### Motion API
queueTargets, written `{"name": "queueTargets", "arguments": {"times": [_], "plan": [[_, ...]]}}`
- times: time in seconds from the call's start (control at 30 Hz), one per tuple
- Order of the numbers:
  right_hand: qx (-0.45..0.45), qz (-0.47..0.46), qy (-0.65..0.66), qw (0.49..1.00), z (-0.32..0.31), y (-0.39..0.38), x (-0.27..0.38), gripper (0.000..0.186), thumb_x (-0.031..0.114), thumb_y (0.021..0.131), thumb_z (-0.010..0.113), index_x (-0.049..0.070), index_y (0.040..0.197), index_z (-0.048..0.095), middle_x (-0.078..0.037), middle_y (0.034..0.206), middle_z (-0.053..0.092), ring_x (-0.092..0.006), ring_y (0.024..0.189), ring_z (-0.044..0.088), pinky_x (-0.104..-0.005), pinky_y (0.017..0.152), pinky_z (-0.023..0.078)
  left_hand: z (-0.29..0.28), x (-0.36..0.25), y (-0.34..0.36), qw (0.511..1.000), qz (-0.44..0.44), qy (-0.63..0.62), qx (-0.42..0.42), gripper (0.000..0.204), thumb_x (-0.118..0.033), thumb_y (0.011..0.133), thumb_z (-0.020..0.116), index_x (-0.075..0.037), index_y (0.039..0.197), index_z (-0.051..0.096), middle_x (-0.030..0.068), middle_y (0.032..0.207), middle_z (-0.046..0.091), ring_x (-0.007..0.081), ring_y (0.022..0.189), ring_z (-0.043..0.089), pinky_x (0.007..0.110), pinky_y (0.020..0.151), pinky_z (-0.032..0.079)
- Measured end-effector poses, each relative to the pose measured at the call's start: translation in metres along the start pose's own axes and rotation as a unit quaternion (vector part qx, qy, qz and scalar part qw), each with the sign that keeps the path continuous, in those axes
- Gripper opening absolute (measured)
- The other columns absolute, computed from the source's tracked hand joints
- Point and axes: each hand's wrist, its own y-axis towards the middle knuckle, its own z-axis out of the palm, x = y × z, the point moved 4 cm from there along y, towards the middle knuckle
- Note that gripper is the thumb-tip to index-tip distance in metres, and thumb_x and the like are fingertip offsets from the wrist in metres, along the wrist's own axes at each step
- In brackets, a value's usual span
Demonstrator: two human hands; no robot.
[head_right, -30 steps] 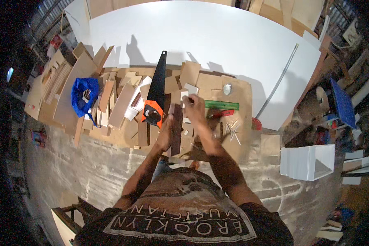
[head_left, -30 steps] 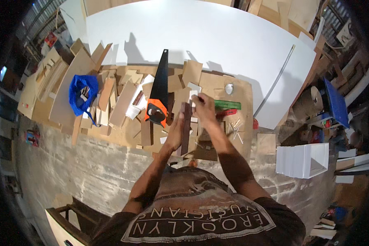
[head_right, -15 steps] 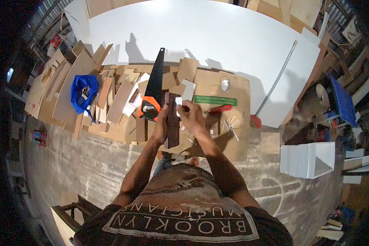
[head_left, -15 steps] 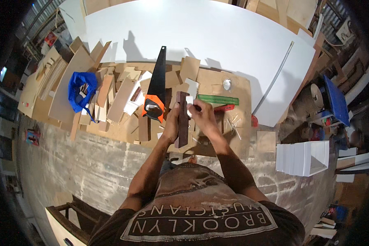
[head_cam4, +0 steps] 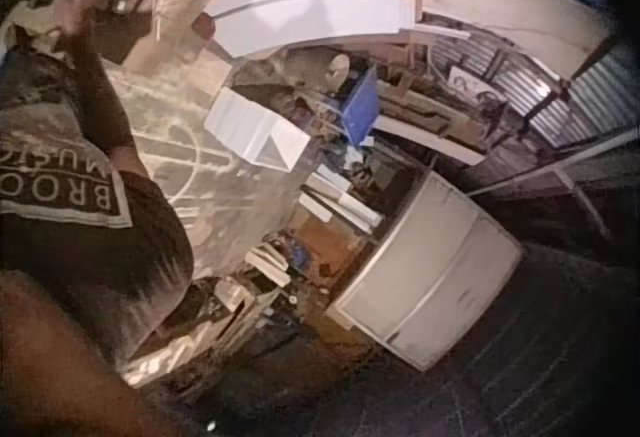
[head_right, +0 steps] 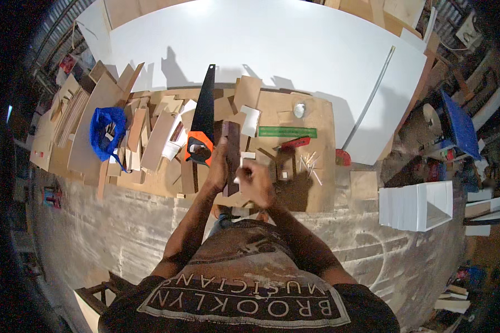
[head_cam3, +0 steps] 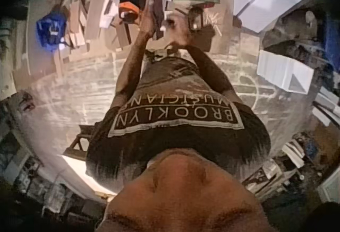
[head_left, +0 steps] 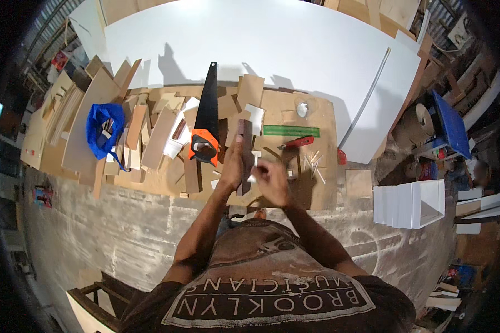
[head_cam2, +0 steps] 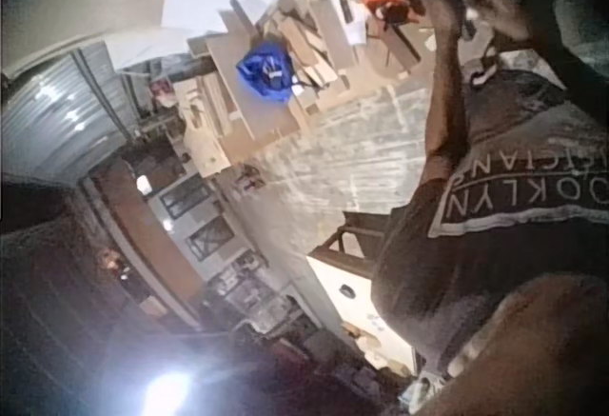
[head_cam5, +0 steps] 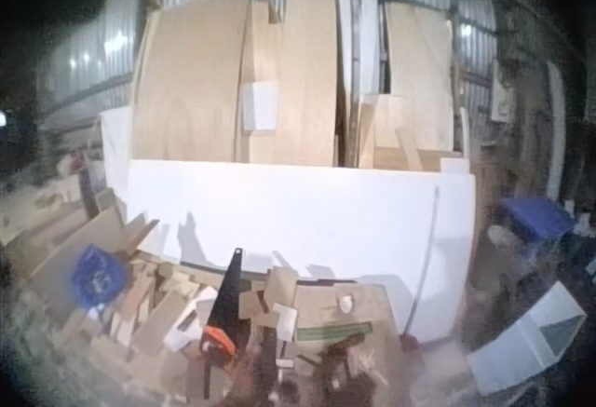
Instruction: The person applies a piece of light-colored veneer to the edge of a darker wood block, pressing it down by hand and using a tool to smooth it.
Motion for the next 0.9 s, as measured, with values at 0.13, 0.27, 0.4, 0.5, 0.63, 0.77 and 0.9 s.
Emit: {"name": "queueTargets", "arguments": {"times": [0.13,0.27,0.4,0.5,0.63,0.77,0.9], "plan": [[-0.049,0.075,0.091,0.992,-0.034,0.074,-0.032,0.015,0.012,0.091,0.066,-0.002,0.094,0.066,-0.004,0.071,0.062,-0.0104,0.055,0.051,-0.0287,0.053,0.042,0.018,0.007,-0.024,0.998,-0.011,0.054,0.039,0.066,-0.055,0.101,0.036,0.0,0.136,0.047,0.0073,0.098,0.057,0.0128,0.085,0.053,0.029,0.077,0.046],[-0.023,0.156,0.376,0.913,-0.03,0.071,-0.004,0.011,0.01,0.093,0.065,0.0,0.097,0.065,-0.004,0.076,0.064,-0.0087,0.058,0.054,-0.0243,0.052,0.042,-0.001,0.008,-0.02,0.999,-0.007,-0.036,0.017,0.063,-0.059,0.1,0.035,-0.004,0.124,0.052,0.0067,0.09,0.06,0.0141,0.079,0.057,0.03,0.072,0.047],[0.041,0.14,0.301,0.942,-0.008,0.03,-0.003,0.013,0.01,0.092,0.065,-0.002,0.099,0.063,-0.005,0.079,0.064,-0.0096,0.065,0.06,-0.0244,0.054,0.047,0.001,0.007,-0.007,0.993,0.01,-0.115,0.002,0.06,-0.062,0.099,0.033,-0.009,0.109,0.057,0.0062,0.081,0.061,0.0151,0.07,0.059,0.031,0.064,0.049],[0.033,0.124,0.117,0.985,0.005,0.013,-0.004,0.021,0.014,0.093,0.064,-0.003,0.106,0.062,-0.01,0.081,0.066,-0.013,0.063,0.065,-0.0264,0.052,0.05,0.001,0.009,-0.004,0.984,-0.009,-0.167,0.057,0.054,-0.052,0.104,0.031,-0.003,0.113,0.05,0.0082,0.091,0.059,0.0142,0.083,0.059,0.033,0.072,0.05],[-0.099,0.006,-0.001,0.995,0.003,0.027,-0.001,0.035,0.028,0.094,0.062,-0.003,0.109,0.061,-0.019,0.088,0.066,-0.0307,0.073,0.066,-0.037,0.066,0.052,0.017,0.017,-0.006,0.977,0.084,-0.194,-0.034,0.058,-0.049,0.105,0.028,0.001,0.128,0.047,0.0126,0.117,0.054,0.0179,0.103,0.056,0.032,0.09,0.047],[-0.124,-0.027,-0.092,0.988,0.007,0.014,-0.023,0.037,0.027,0.094,0.062,-0.004,0.114,0.061,-0.021,0.09,0.067,-0.0369,0.078,0.066,-0.0405,0.072,0.052,0.029,-0.018,-0.01,0.978,0.135,-0.151,-0.045,0.059,-0.049,0.105,0.029,0.001,0.131,0.045,0.0127,0.114,0.057,0.0189,0.1,0.058,0.033,0.09,0.048],[-0.101,0.026,0.036,0.994,-0.011,0.007,0.002,0.035,0.021,0.092,0.066,-0.003,0.116,0.061,-0.022,0.097,0.065,-0.0374,0.083,0.063,-0.0454,0.079,0.05,0.032,0.001,-0.005,0.976,0.066,-0.207,-0.032,0.059,-0.051,0.104,0.029,-0.001,0.13,0.046,0.0108,0.112,0.057,0.0171,0.091,0.059,0.032,0.078,0.051]]}}
